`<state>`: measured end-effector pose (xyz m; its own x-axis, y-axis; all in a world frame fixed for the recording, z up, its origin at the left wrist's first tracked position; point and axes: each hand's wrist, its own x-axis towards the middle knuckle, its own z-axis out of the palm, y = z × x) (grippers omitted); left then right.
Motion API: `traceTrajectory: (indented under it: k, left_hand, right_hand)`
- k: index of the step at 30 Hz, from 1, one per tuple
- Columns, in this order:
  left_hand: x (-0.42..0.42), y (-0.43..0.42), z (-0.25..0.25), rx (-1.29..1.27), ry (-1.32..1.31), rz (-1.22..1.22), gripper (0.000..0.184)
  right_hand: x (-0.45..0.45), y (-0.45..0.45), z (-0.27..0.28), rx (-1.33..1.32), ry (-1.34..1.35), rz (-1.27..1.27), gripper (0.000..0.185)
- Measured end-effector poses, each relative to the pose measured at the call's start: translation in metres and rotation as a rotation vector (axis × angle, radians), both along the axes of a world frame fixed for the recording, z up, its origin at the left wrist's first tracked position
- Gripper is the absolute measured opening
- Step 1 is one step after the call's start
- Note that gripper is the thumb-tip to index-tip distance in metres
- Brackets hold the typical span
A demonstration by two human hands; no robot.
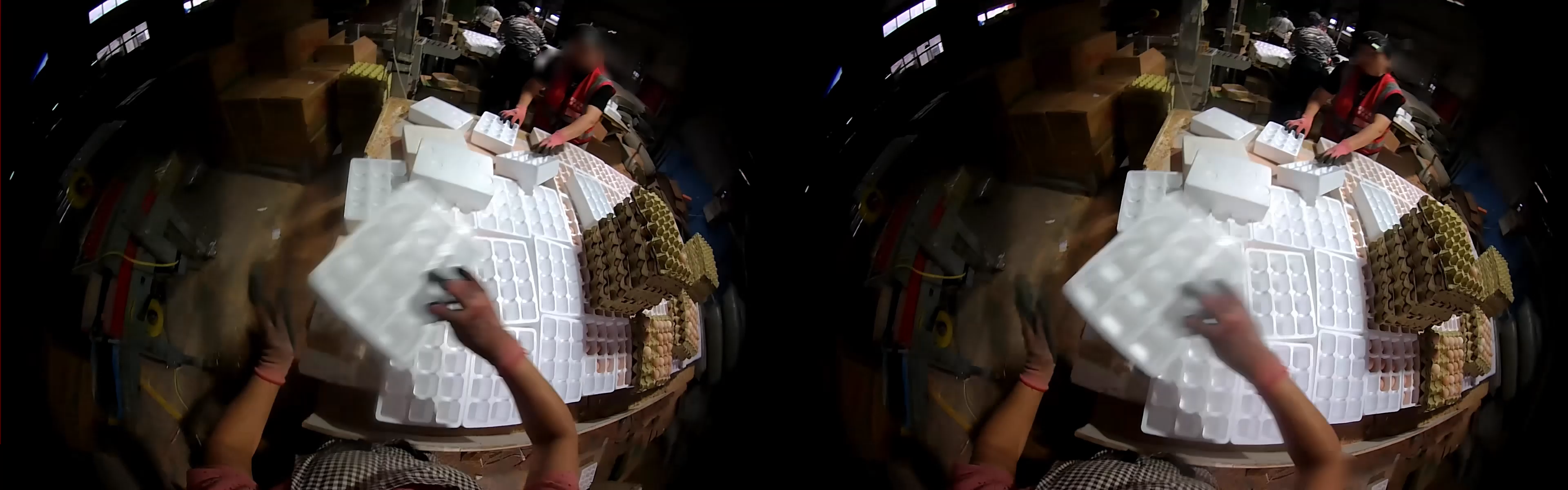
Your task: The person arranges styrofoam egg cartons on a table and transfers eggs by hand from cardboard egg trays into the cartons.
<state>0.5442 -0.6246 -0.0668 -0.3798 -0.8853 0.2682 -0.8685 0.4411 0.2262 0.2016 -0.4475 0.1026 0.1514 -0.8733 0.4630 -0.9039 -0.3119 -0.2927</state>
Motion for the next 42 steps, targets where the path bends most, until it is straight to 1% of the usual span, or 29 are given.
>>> traceTrajectory:
  k: [2,3,4,5,7,9,11,12,13,16,17,19,20,22,23,24,25,27,28,29,31,33,34,35,36,37,38,41,42]
  left_hand:
    - [-0.019,-0.021,0.054,-0.147,0.579,-0.133,0.058]
    - [-0.042,-0.012,0.117,-0.306,0.614,-0.24,0.062]
    - [-0.043,-0.014,0.098,-0.257,0.525,-0.264,0.067]
    - [-0.043,-0.016,0.074,-0.209,0.43,-0.29,0.073]
    - [-0.07,-0.014,0.086,0.11,-0.05,-0.442,0.074]
    - [-0.084,-0.015,0.02,0.058,-0.091,-0.646,0.069]
    - [-0.092,-0.005,0.016,0.168,-0.188,-0.688,0.065]
    - [-0.095,-0.008,0.019,0.153,-0.133,-0.701,0.064]
    - [-0.096,-0.01,0.02,0.161,-0.133,-0.684,0.064]
    - [-0.103,-0.011,0.027,0.206,-0.168,-0.669,0.067]
    - [-0.107,-0.012,0.029,0.207,-0.174,-0.64,0.067]
    - [-0.11,-0.016,0.036,0.14,-0.139,-0.69,0.072]
    - [-0.112,-0.018,0.045,0.224,-0.148,-0.639,0.083]
    - [-0.102,-0.033,0.061,0.247,0.07,-0.534,0.091]
    - [-0.093,-0.035,0.062,0.468,0.411,-0.371,0.089]
    - [-0.084,-0.048,0.064,0.247,0.51,-0.418,0.088]
    - [-0.067,-0.051,0.063,0.755,0.894,-0.393,0.087]
    - [-0.037,-0.045,0.073,0.654,0.953,-0.466,0.079]
    - [-0.019,-0.039,0.075,0.701,0.988,-0.393,0.073]
    - [0.003,-0.031,0.075,0.752,1.018,-0.313,0.066]
    - [0.04,-0.01,0.088,0.877,1.092,-0.114,0.056]
    - [0.069,0.016,0.113,1.013,1.207,0.141,0.048]
    - [0.099,0.03,0.106,1.023,1.173,0.232,0.049]
    - [0.137,0.049,0.086,1.01,1.075,0.258,0.051]
    - [0.182,0.067,0.055,0.961,0.926,0.223,0.053]
    - [0.213,0.084,0.024,0.916,0.794,0.182,0.056]
    - [0.206,0.095,0.023,0.896,0.711,0.154,0.058]
    - [0.139,0.102,0.048,1.134,0.898,0.345,0.049]
    - [0.142,0.105,0.021,0.999,0.796,0.131,0.047]
  right_hand:
    - [0.029,-0.08,-0.048,0.054,0.114,0.249,0.017]
    - [0.032,-0.105,-0.065,0.106,0.106,0.289,0.019]
    - [0.022,-0.132,-0.101,0.139,0.123,0.293,0.02]
    - [0.01,-0.143,-0.105,0.127,0.137,0.277,0.02]
    - [-0.023,-0.154,-0.108,0.625,0.426,0.332,0.024]
    - [-0.063,-0.169,-0.08,0.357,0.11,0.081,0.047]
    - [-0.116,-0.196,-0.058,0.139,0.345,-0.437,0.077]
    - [-0.15,-0.212,-0.063,0.288,0.414,-0.672,0.103]
    - [-0.18,-0.225,-0.07,0.271,0.398,-0.792,0.113]
    - [-0.237,-0.239,-0.086,0.584,0.453,-0.966,0.115]
    - [-0.261,-0.239,-0.113,0.541,0.439,-0.919,0.104]
    - [-0.271,-0.228,-0.111,0.424,0.339,-0.823,0.087]
    - [-0.259,-0.22,-0.093,0.299,0.315,-0.777,0.082]
    - [-0.221,-0.197,-0.049,0.022,0.247,-0.637,0.077]
    - [-0.196,-0.18,-0.029,-0.081,0.069,-0.494,0.077]
    - [-0.16,-0.155,-0.012,0.053,-0.478,-0.315,0.076]
    - [-0.124,-0.132,-0.004,0.164,-1.023,-0.132,0.075]
    - [-0.051,-0.074,-0.028,0.415,-1.461,0.081,0.081]
    - [-0.004,-0.041,-0.046,0.643,-1.658,0.068,0.092]
    - [0.045,-0.033,-0.03,0.757,-1.705,0.19,0.09]
    - [0.081,-0.012,-0.049,0.877,-1.289,0.166,0.078]
    - [0.083,-0.008,-0.058,0.78,-0.927,0.24,0.068]
    - [0.075,-0.014,-0.06,0.652,-0.885,0.154,0.061]
    - [0.064,-0.036,-0.059,0.499,-0.968,0.11,0.055]
    - [0.049,-0.058,-0.06,0.428,-0.873,-0.072,0.051]
    - [0.032,-0.086,-0.072,0.256,-0.616,-0.241,0.05]
    - [0.015,-0.117,-0.08,0.1,-0.482,-0.302,0.049]
    - [-0.028,-0.21,-0.112,-0.007,-0.091,-0.396,0.059]
    - [-0.031,-0.234,-0.118,0.052,0.006,-0.414,0.063]
